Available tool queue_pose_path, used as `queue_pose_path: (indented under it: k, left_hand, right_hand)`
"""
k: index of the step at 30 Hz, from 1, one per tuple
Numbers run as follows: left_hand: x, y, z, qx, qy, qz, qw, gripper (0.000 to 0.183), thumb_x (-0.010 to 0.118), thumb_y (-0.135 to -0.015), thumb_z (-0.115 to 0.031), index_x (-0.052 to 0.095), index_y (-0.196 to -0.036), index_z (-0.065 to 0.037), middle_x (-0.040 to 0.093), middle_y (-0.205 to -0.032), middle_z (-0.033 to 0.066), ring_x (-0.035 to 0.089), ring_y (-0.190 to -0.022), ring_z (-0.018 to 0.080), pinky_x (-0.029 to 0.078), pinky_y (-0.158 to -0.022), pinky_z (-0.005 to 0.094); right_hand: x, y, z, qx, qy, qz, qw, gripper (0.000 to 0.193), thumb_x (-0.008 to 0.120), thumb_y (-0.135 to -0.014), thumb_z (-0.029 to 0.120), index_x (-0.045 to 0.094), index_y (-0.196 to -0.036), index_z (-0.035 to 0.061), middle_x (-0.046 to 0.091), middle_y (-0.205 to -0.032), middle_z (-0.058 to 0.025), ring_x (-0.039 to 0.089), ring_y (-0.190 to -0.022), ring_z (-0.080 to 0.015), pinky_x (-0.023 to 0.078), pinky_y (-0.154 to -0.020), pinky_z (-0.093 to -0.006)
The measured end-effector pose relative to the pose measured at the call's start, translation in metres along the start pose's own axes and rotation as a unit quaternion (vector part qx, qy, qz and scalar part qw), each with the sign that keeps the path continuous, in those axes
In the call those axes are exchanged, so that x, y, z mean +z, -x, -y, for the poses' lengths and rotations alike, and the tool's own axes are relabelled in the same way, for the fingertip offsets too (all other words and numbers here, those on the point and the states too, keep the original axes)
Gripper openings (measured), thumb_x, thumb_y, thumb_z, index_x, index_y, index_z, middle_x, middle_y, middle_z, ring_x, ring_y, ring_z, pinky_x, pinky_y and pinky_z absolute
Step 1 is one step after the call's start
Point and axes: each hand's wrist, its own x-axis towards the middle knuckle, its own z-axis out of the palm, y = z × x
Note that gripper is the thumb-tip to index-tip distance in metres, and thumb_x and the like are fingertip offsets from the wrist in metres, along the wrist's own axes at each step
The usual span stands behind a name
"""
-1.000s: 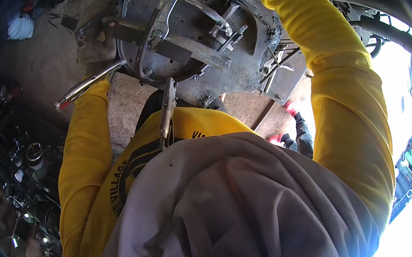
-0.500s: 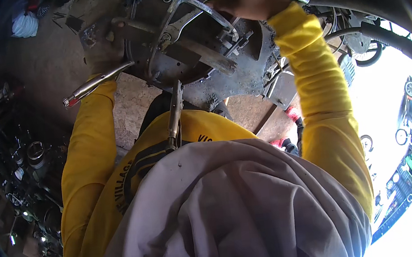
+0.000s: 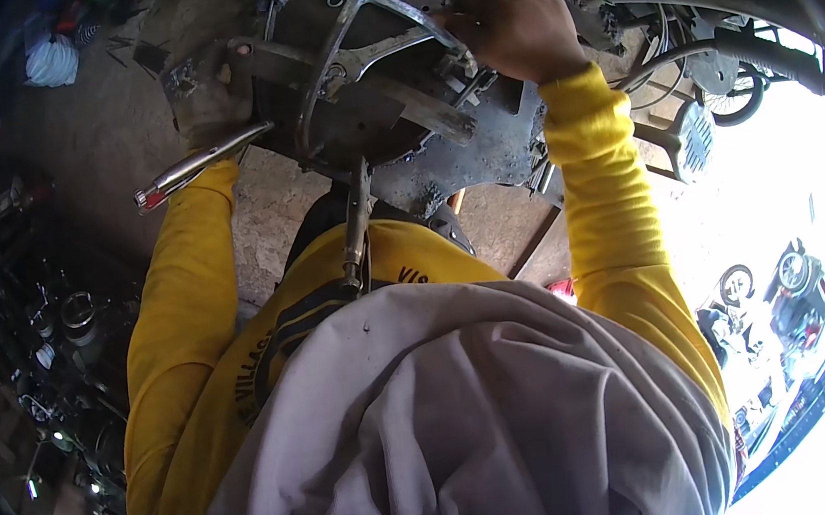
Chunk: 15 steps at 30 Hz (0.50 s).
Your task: The person is assembling a circular metal frame on a workbench by fitting components together, tightening nuts onto bolts using a wrench, and using a hammer to tap pieces into alignment.
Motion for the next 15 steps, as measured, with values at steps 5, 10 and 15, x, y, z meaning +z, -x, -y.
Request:
queue_pose_path:
  k: [5, 10, 15]
  left_hand:
    - [-0.006, -0.012, -0.017, -0.128, 0.139, 0.016, 0.982, 0.042, 0.053, -0.100, -0.047, 0.067, -0.114, -0.011, 0.070, -0.110, 0.0150, 0.069, -0.095, 0.0343, 0.055, -0.076, 0.0465]
    - [-0.004, -0.008, -0.009, 0.013, 0.009, -0.009, 1.000, 0.033, 0.053, -0.102, -0.039, 0.067, -0.115, -0.011, 0.068, -0.118, 0.0102, 0.069, -0.099, 0.0298, 0.056, -0.076, 0.0422]
    - [0.003, -0.004, -0.002, 0.045, -0.003, -0.048, 0.998, 0.028, 0.056, -0.100, -0.032, 0.065, -0.119, -0.013, 0.065, -0.123, 0.0096, 0.067, -0.104, 0.0303, 0.055, -0.079, 0.0424]
  right_hand:
    - [0.007, 0.004, -0.016, -0.043, 0.050, 0.001, 0.998, 0.024, 0.062, -0.096, 0.033, 0.073, -0.092, 0.0125, 0.066, -0.077, -0.0098, 0.065, -0.068, -0.0328, 0.052, -0.061, -0.0432]
    - [-0.008, -0.020, -0.034, -0.049, 0.020, -0.031, 0.998, 0.031, 0.066, -0.092, 0.037, 0.073, -0.078, 0.0102, 0.066, -0.070, -0.0126, 0.064, -0.064, -0.0320, 0.052, -0.061, -0.0426]
    - [-0.014, -0.063, -0.039, -0.172, 0.004, -0.096, 0.980, 0.036, 0.078, -0.079, 0.042, 0.070, -0.073, 0.0070, 0.064, -0.071, -0.0130, 0.062, -0.067, -0.0343, 0.050, -0.063, -0.0445]
